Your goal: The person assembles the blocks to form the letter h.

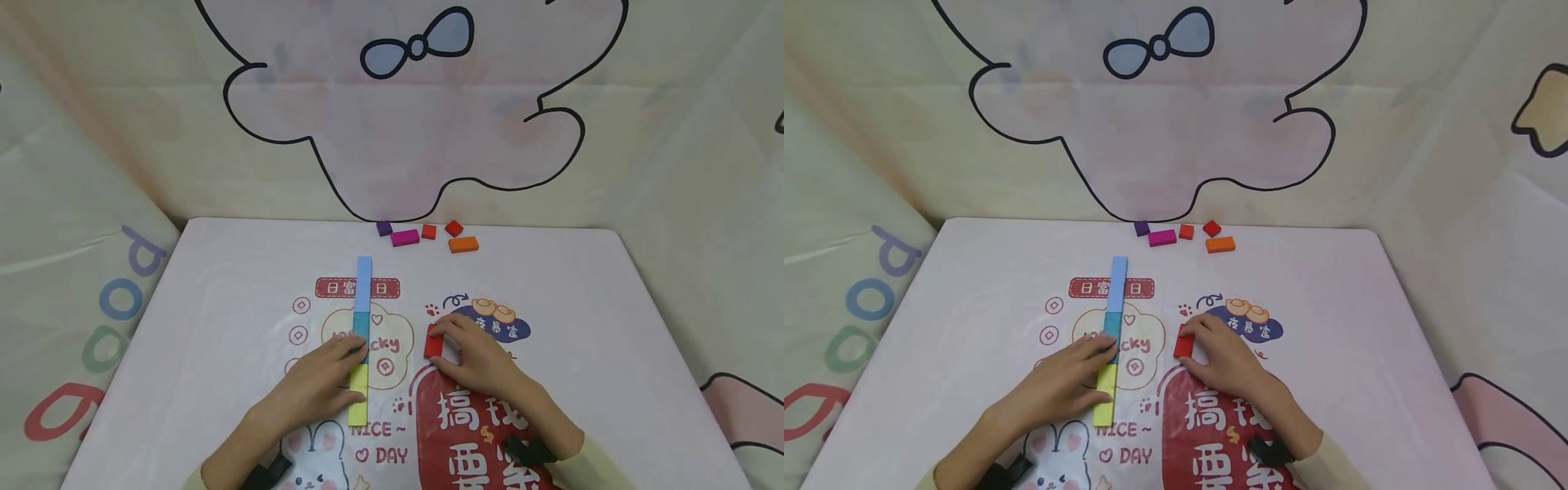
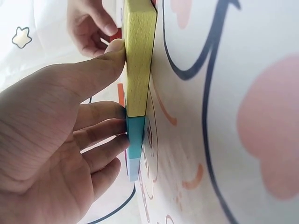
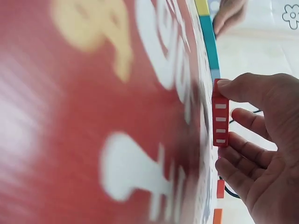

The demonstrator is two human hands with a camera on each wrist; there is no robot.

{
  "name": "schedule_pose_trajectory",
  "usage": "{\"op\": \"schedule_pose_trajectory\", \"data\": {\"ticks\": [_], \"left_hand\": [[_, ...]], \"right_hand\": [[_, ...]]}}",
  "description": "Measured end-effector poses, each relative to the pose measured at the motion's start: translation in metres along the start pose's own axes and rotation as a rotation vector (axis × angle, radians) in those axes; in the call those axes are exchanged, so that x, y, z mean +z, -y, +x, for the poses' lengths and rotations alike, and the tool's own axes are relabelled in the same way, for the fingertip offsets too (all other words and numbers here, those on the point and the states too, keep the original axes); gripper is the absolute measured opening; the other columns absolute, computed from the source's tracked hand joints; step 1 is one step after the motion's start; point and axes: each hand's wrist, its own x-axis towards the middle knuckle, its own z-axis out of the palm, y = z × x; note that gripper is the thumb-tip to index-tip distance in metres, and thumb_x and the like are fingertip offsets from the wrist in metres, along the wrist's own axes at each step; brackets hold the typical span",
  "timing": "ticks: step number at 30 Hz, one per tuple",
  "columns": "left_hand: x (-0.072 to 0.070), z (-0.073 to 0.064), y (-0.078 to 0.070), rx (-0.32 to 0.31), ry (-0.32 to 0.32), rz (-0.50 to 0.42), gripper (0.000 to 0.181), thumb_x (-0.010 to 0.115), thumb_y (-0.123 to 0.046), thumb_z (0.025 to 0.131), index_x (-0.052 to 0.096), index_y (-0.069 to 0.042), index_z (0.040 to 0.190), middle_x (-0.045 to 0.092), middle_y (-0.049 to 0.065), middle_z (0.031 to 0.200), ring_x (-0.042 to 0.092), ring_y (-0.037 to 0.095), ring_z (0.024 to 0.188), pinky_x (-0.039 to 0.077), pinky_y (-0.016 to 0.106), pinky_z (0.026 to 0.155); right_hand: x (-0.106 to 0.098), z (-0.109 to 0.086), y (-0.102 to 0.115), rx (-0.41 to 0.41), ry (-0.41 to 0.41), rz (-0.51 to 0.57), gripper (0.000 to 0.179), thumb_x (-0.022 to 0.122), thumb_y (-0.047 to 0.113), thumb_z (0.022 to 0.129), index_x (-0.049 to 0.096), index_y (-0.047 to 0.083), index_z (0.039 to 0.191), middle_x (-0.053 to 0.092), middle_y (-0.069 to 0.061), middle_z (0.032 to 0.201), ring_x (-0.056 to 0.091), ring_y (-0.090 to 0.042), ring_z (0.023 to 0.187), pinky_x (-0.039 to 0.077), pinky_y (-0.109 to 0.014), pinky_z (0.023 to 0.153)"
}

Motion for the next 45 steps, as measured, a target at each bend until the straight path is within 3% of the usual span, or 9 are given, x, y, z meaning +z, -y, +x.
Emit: {"op": "schedule_pose_trajectory", "data": {"ticks": [12, 25, 34, 45], "left_hand": [[-0.003, -0.002, 0.0, 0.002, -0.012, 0.0, 0.08, 0.084, -0.049, 0.088, 0.057, -0.01, 0.153, 0.053, 0.006, 0.162, 0.045, 0.029, 0.156, 0.037, 0.048, 0.13], [0.001, 0.001, 0.001, 0.025, -0.012, 0.01, 0.08, 0.083, -0.049, 0.089, 0.057, -0.009, 0.153, 0.052, 0.007, 0.163, 0.045, 0.03, 0.156, 0.037, 0.048, 0.131], [0.0, 0.003, 0.001, 0.042, -0.013, 0.007, 0.08, 0.082, -0.047, 0.09, 0.055, -0.006, 0.154, 0.052, 0.009, 0.162, 0.045, 0.032, 0.156, 0.037, 0.048, 0.131], [-0.001, 0.001, -0.001, 0.036, -0.01, 0.012, 0.08, 0.083, -0.047, 0.09, 0.056, -0.007, 0.153, 0.053, 0.009, 0.162, 0.046, 0.032, 0.155, 0.039, 0.048, 0.129]], "right_hand": [[0.007, -0.027, 0.017, -0.015, 0.048, 0.06, 0.049, 0.09, 0.029, 0.085, 0.069, 0.024, 0.129, 0.066, 0.004, 0.136, 0.065, -0.014, 0.123, 0.067, -0.038, 0.096], [0.012, -0.054, 0.023, -0.047, 0.027, -0.033, 0.05, 0.091, 0.035, 0.084, 0.07, 0.027, 0.129, 0.066, 0.007, 0.135, 0.064, -0.01, 0.123, 0.066, -0.037, 0.097], [0.009, -0.065, 0.03, 0.005, 0.063, -0.045, 0.049, 0.089, 0.037, 0.085, 0.071, 0.029, 0.129, 0.065, 0.01, 0.136, 0.063, -0.008, 0.122, 0.066, -0.035, 0.096], [0.01, -0.079, 0.033, 0.045, 0.086, -0.029, 0.055, 0.092, 0.033, 0.081, 0.069, 0.031, 0.13, 0.062, 0.009, 0.137, 0.061, -0.011, 0.122, 0.068, -0.03, 0.086]]}}
